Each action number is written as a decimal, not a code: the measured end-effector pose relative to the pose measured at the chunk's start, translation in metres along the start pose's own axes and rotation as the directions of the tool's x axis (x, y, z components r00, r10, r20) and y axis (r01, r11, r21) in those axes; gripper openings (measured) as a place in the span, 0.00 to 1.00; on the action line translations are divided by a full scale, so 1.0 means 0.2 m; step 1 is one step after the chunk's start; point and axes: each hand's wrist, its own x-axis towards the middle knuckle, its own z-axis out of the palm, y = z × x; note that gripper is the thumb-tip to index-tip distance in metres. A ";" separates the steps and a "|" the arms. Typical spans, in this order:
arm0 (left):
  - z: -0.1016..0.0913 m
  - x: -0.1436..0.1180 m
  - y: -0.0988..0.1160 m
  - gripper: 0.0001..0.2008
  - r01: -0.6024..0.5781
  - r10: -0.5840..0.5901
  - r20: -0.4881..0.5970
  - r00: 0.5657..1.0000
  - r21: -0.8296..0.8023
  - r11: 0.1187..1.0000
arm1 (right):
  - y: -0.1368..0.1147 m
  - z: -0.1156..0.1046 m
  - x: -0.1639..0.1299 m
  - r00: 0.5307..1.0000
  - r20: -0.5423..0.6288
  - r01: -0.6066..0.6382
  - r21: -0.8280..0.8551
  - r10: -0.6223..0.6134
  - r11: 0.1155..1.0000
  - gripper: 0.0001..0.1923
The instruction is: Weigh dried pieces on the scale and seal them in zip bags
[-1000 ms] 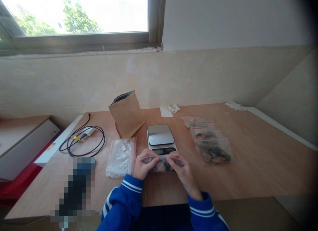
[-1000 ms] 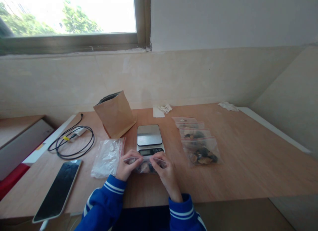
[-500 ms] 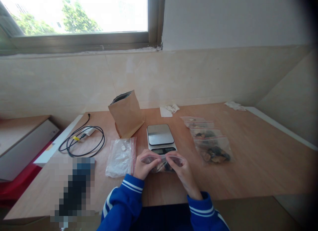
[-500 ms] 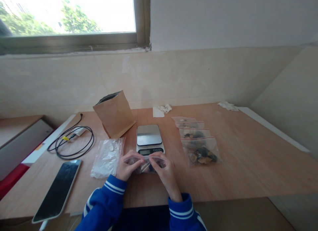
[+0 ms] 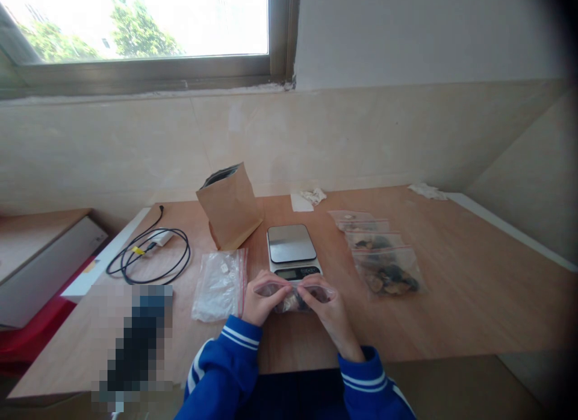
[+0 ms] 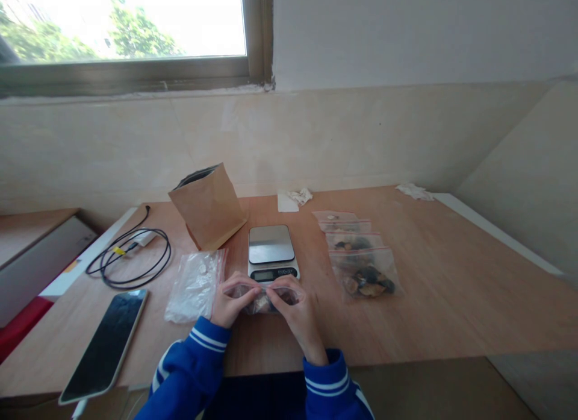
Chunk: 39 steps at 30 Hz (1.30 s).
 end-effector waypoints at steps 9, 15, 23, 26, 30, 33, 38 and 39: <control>0.00 0.00 0.01 0.08 0.006 -0.006 0.005 1.000 0.000 1.000 | -0.01 0.04 -0.01 0.993 -0.107 0.042 -0.076 -0.050 0.996 0.06; 0.00 0.00 0.01 0.09 0.018 -0.017 0.004 1.000 -0.035 0.999 | -0.03 0.05 0.00 0.996 -0.084 -0.006 -0.024 0.003 1.000 0.08; 0.00 0.00 0.01 0.07 -0.031 0.031 -0.018 0.999 -0.009 0.999 | -0.05 0.04 0.00 1.000 -0.009 -0.011 0.009 0.011 1.000 0.07; 0.00 0.00 0.00 0.07 -0.059 0.059 -0.008 0.998 -0.004 0.998 | -0.04 0.05 0.00 0.999 -0.034 -0.033 0.008 0.033 0.999 0.08; 0.00 0.00 0.00 0.07 -0.059 0.059 -0.007 0.998 0.003 0.998 | -0.02 0.06 -0.01 0.998 -0.041 -0.046 0.010 0.046 0.999 0.08; 0.00 0.00 0.00 0.07 -0.039 0.039 0.004 0.999 0.010 0.999 | 0.00 0.08 -0.01 0.996 -0.087 -0.013 -0.058 0.008 0.998 0.06; 0.00 0.00 -0.02 0.10 0.036 -0.037 -0.040 0.999 -0.014 0.999 | 0.01 0.11 -0.01 0.985 -0.167 0.022 -0.113 -0.040 0.993 0.06; 0.00 0.00 -0.02 0.11 0.057 -0.059 -0.050 0.997 -0.030 0.998 | 0.00 0.11 -0.01 0.985 -0.167 0.034 -0.104 -0.051 0.994 0.07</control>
